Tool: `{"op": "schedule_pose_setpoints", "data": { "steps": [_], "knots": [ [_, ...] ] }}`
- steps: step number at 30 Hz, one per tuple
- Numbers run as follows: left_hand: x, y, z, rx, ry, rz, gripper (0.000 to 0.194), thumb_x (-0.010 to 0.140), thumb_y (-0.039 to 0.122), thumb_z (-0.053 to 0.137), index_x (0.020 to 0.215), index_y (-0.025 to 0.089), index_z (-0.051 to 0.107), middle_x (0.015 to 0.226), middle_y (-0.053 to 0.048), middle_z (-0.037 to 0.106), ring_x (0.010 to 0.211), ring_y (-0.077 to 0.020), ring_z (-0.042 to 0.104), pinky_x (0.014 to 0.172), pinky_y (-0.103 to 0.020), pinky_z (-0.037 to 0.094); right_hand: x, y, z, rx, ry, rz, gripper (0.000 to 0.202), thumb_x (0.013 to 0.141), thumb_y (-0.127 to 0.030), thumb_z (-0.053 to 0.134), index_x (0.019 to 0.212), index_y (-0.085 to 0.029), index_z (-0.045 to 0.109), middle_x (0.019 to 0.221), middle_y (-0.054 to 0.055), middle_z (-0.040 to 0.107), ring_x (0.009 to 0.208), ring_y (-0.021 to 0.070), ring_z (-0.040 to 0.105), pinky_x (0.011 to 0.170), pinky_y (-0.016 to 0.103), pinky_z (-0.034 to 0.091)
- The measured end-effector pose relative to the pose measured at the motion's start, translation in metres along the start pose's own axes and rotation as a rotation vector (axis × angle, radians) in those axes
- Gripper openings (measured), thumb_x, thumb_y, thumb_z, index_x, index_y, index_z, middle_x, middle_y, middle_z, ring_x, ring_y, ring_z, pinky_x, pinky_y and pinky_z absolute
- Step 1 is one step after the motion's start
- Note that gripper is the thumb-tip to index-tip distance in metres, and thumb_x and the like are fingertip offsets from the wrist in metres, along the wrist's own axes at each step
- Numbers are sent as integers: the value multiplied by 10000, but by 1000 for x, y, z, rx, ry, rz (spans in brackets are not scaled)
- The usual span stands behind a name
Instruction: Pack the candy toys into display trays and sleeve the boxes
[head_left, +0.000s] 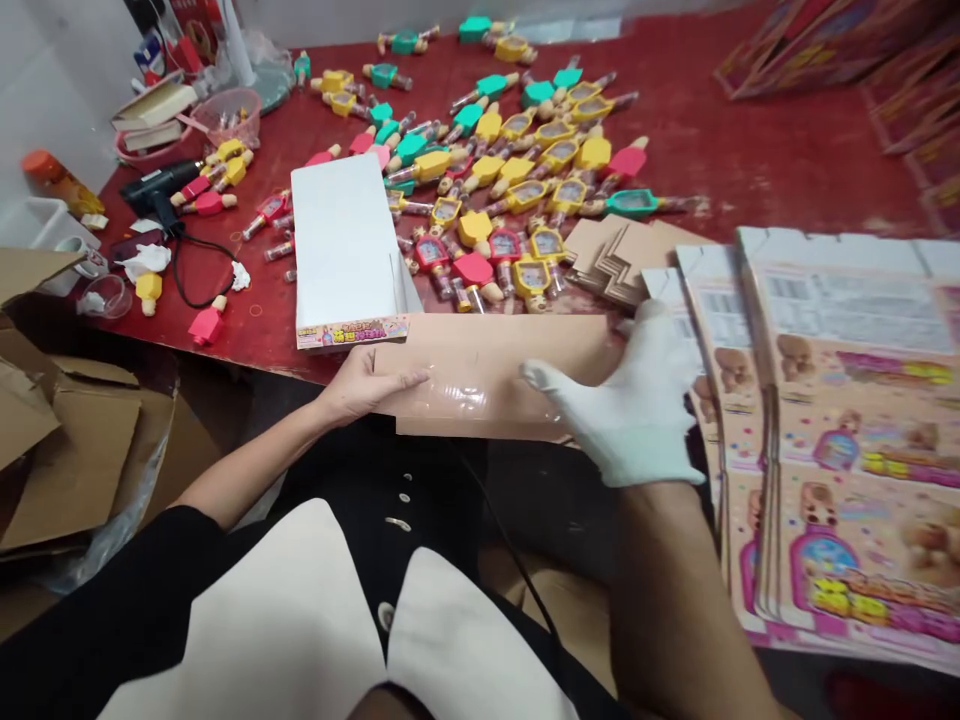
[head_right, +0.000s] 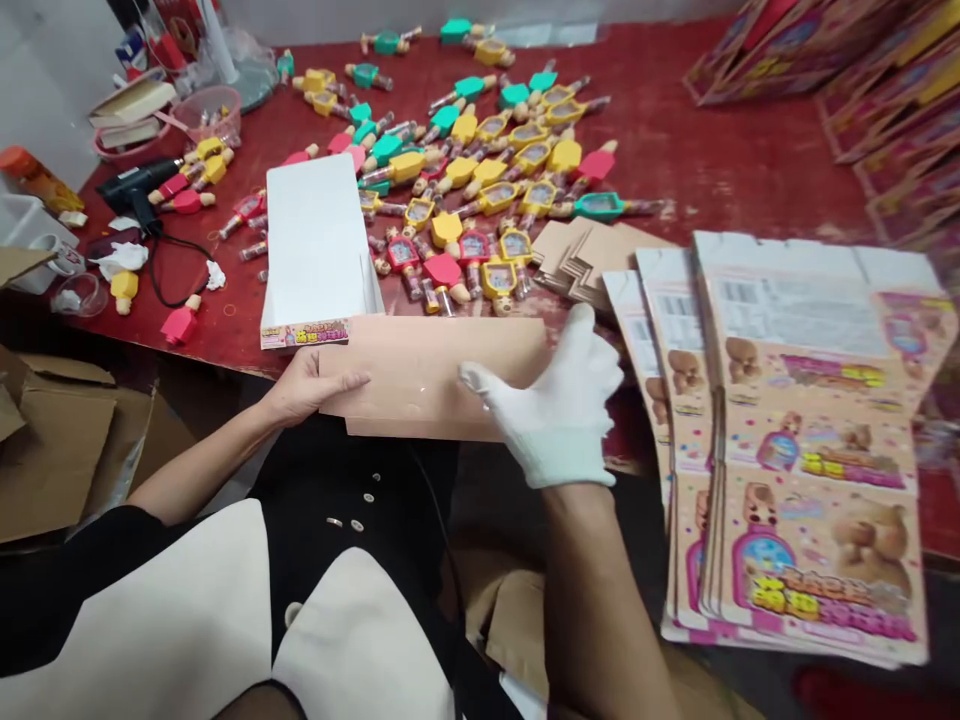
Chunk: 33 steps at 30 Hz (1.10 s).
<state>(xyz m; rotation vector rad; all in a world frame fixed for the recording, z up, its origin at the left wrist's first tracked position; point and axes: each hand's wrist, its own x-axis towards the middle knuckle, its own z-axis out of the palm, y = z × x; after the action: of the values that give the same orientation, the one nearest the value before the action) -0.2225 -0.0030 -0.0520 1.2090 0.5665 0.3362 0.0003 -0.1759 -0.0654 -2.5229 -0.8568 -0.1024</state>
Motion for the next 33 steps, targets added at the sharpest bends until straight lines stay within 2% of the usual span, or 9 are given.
{"op": "schedule_pose_setpoints", "data": {
  "steps": [3,7,9,13,16,19,22,27,33],
  "knots": [
    [-3,-8,-1,142,72,46,680,657,594,883,1075,92,696,1118,-147,739,1034,-287,715,991,-478,566,-18,-1,12,193,-76,197,1332,570,-823,740,1637,-187,258,1560,255,388,1427,435,433,1143,603,411],
    [-6,-9,-4,487,387,479,851,813,639,746,1463,166,466,1495,-164,514,1466,-339,433,1249,-503,332,-42,-2,17,448,-62,-24,1272,671,-838,671,1661,-227,159,1668,155,246,1555,327,275,1292,471,248],
    [-6,-7,-7,646,361,565,932,816,656,732,1555,223,365,1587,-137,411,1530,-346,326,1289,-507,248,-48,0,14,476,-51,-166,1208,738,-785,673,1668,-273,97,1700,109,161,1583,308,203,1310,474,195],
    [0,-8,-15,661,184,452,956,682,693,823,1466,244,511,1496,-118,538,1406,-342,493,1227,-507,364,-54,4,5,564,50,-323,1118,710,-651,785,1625,-305,244,1616,107,296,1507,350,318,1277,573,225],
    [5,-12,-18,559,171,432,841,665,674,846,1334,227,602,1412,-90,613,1324,-291,576,1154,-439,452,-58,0,-1,585,14,-175,922,632,-605,838,1417,-218,548,1343,110,560,1253,322,554,1144,557,421],
    [7,-10,-19,537,181,457,754,665,666,850,1227,211,638,1307,-76,661,1219,-248,634,1060,-373,507,-61,-5,-4,574,-2,-17,735,606,-624,813,1170,-172,678,1143,99,666,1039,281,639,956,483,539],
    [9,-3,-21,574,215,468,635,681,644,850,1100,207,657,1157,-45,693,1112,-212,658,984,-330,521,-59,-8,-7,535,-71,51,622,627,-596,762,1076,-170,704,1062,98,693,957,263,651,887,444,554],
    [14,2,-23,627,213,459,574,717,674,806,999,206,628,1025,-12,673,980,-176,651,896,-308,522,-53,-14,-17,424,-290,30,673,672,-478,673,1282,-195,677,1273,125,658,1158,300,614,1055,492,478],
    [18,-4,-23,476,211,342,568,726,679,797,846,184,547,827,18,547,860,-151,605,828,-321,532,-51,-10,-13,601,-283,164,589,665,-474,718,1169,-170,693,1154,144,673,1051,284,649,1003,518,506]
  ]
}}
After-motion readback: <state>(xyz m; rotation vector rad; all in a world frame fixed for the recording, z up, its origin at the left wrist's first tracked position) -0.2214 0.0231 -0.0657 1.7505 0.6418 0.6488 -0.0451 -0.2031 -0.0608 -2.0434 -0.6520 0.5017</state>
